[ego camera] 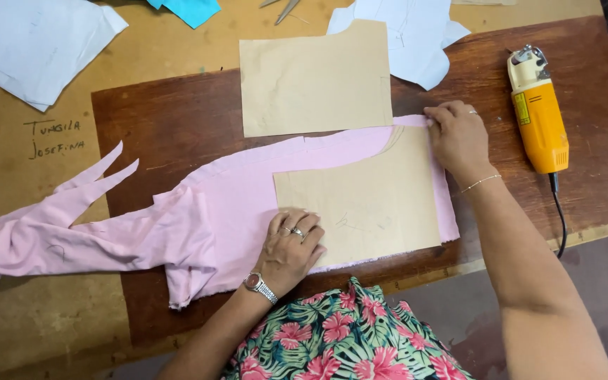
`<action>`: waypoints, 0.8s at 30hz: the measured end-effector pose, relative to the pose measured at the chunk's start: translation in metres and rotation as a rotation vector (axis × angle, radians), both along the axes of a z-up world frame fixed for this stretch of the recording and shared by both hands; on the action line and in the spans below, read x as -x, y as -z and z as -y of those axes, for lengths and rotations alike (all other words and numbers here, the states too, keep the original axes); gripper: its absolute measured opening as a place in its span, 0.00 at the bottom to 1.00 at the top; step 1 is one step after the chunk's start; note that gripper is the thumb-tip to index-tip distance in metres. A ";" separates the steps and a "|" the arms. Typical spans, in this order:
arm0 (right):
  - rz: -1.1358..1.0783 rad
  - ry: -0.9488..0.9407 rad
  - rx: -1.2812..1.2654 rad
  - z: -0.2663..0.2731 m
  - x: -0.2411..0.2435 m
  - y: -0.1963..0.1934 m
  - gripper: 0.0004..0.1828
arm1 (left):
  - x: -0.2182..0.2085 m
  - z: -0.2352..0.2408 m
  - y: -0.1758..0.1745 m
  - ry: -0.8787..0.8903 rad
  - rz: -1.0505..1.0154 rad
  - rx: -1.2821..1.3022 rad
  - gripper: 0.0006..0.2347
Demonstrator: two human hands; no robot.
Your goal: The person is laying out fabric pieces on a workbench and aligning paper patterns on top of them to prepare for marking and cutting.
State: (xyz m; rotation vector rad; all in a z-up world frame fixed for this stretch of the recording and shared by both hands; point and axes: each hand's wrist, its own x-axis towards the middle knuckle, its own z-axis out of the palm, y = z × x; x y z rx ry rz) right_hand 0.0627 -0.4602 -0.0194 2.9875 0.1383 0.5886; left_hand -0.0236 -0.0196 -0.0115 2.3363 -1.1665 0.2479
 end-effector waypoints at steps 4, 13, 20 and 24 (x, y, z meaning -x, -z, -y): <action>0.013 0.045 0.060 -0.004 -0.005 -0.005 0.13 | -0.006 -0.006 -0.007 0.000 -0.020 0.017 0.12; -0.262 0.115 -0.135 -0.029 -0.022 -0.025 0.11 | -0.070 -0.048 -0.001 -0.132 0.022 -0.009 0.12; -0.419 0.385 -0.439 -0.088 -0.052 -0.061 0.17 | -0.139 -0.064 0.000 -0.244 0.080 -0.164 0.17; -0.449 0.436 -0.490 -0.115 -0.056 -0.090 0.20 | -0.158 -0.061 0.005 -0.283 0.005 -0.236 0.18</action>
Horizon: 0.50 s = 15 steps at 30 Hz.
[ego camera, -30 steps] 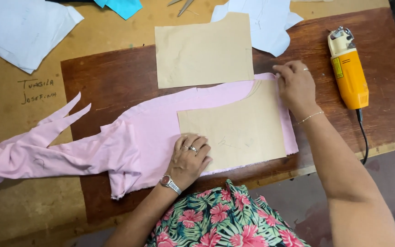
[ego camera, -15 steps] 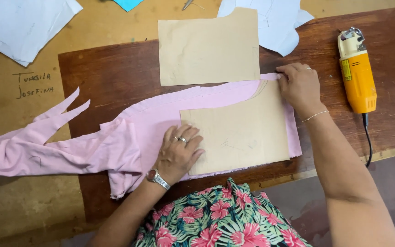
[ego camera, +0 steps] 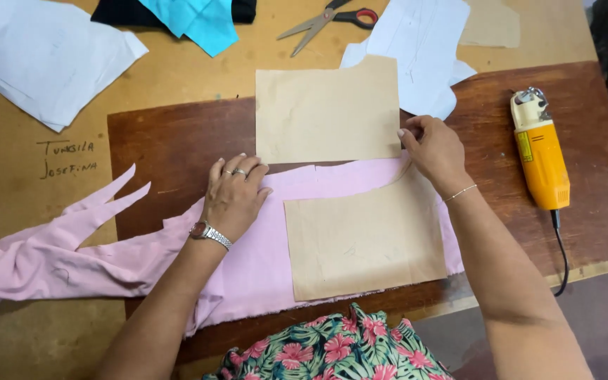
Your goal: The person is laying out fabric pieces on a workbench and aligning paper patterns on top of them to prepare for marking and cutting.
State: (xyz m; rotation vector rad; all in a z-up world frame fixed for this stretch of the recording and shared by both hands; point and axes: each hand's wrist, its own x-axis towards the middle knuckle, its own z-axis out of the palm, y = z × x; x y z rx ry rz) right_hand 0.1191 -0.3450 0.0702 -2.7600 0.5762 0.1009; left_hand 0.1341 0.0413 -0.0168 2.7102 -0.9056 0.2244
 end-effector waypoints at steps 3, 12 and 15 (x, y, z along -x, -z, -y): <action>-0.037 0.040 -0.004 0.000 -0.008 -0.003 0.22 | -0.007 0.001 0.016 -0.034 -0.038 -0.027 0.19; -0.006 0.124 -0.141 -0.033 -0.039 -0.005 0.23 | -0.011 0.019 0.024 0.001 -0.052 -0.017 0.16; 0.037 0.102 -0.023 -0.045 -0.048 -0.016 0.32 | -0.009 0.018 0.029 -0.009 -0.035 -0.010 0.16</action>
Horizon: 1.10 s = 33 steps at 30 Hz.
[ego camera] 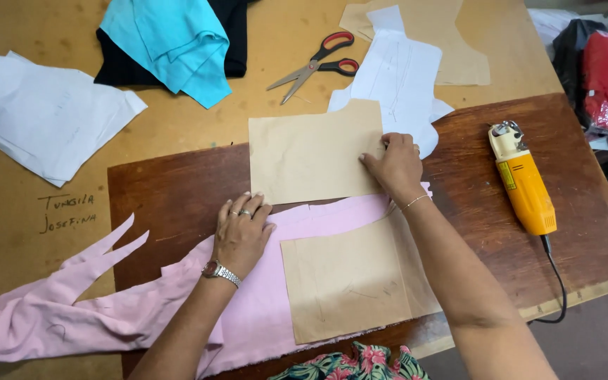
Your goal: The person is laying out fabric pieces on a workbench and aligning paper patterns on top of them to prepare for marking and cutting.
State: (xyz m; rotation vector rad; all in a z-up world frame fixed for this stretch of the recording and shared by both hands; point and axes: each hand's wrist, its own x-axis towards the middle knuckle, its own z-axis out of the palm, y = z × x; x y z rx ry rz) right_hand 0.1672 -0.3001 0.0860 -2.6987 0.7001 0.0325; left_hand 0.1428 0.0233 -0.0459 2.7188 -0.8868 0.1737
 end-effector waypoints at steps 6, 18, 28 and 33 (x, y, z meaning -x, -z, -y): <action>0.056 0.019 -0.148 -0.001 -0.021 0.019 0.35 | 0.003 0.003 0.003 -0.019 0.036 0.007 0.17; -0.275 -0.191 -0.101 0.022 0.077 -0.047 0.18 | 0.064 -0.017 -0.040 0.078 0.075 0.170 0.13; -0.252 -0.002 -0.153 0.079 0.127 0.004 0.36 | 0.160 -0.001 -0.030 0.221 0.021 0.278 0.18; -0.234 -0.010 -0.040 0.096 0.119 0.038 0.42 | 0.165 0.000 -0.057 0.232 -0.015 0.135 0.24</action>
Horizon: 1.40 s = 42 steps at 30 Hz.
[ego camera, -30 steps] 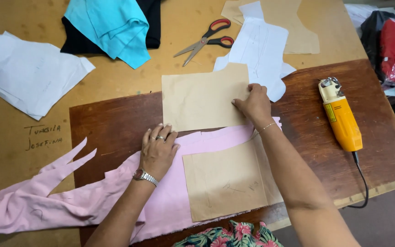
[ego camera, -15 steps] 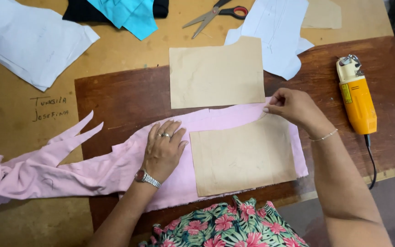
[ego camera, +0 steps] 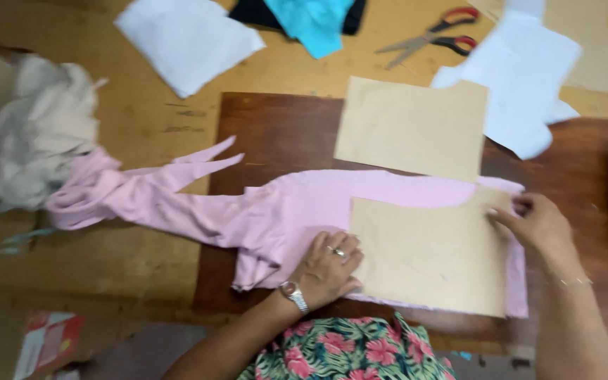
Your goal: The person is laying out fabric pieces on a workbench and aligning paper patterns on top of them to prepare for marking and cutting.
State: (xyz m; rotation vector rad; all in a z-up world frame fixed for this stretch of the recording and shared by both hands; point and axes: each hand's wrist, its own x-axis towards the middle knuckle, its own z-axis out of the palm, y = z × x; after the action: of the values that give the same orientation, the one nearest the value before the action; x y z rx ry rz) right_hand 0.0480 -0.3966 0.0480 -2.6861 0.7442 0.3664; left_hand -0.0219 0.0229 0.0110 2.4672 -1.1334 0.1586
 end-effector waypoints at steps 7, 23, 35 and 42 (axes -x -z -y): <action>0.407 0.100 -0.587 0.026 0.016 0.062 0.38 | 0.009 -0.009 0.013 -0.042 0.067 0.059 0.23; 0.621 -0.011 -0.525 -0.042 -0.036 -0.037 0.08 | 0.014 -0.008 0.031 -0.090 0.117 0.197 0.42; 0.650 0.038 -0.755 -0.017 -0.069 0.028 0.13 | 0.010 -0.007 0.034 -0.088 0.100 0.188 0.29; 0.567 0.078 -0.741 0.008 -0.074 0.039 0.18 | 0.006 -0.006 0.032 -0.068 0.131 0.199 0.25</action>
State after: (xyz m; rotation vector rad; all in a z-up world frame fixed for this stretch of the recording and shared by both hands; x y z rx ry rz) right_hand 0.1221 -0.4041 0.0086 -1.9039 0.4188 -0.1317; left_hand -0.0280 0.0287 -0.0208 2.3464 -1.0317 0.4369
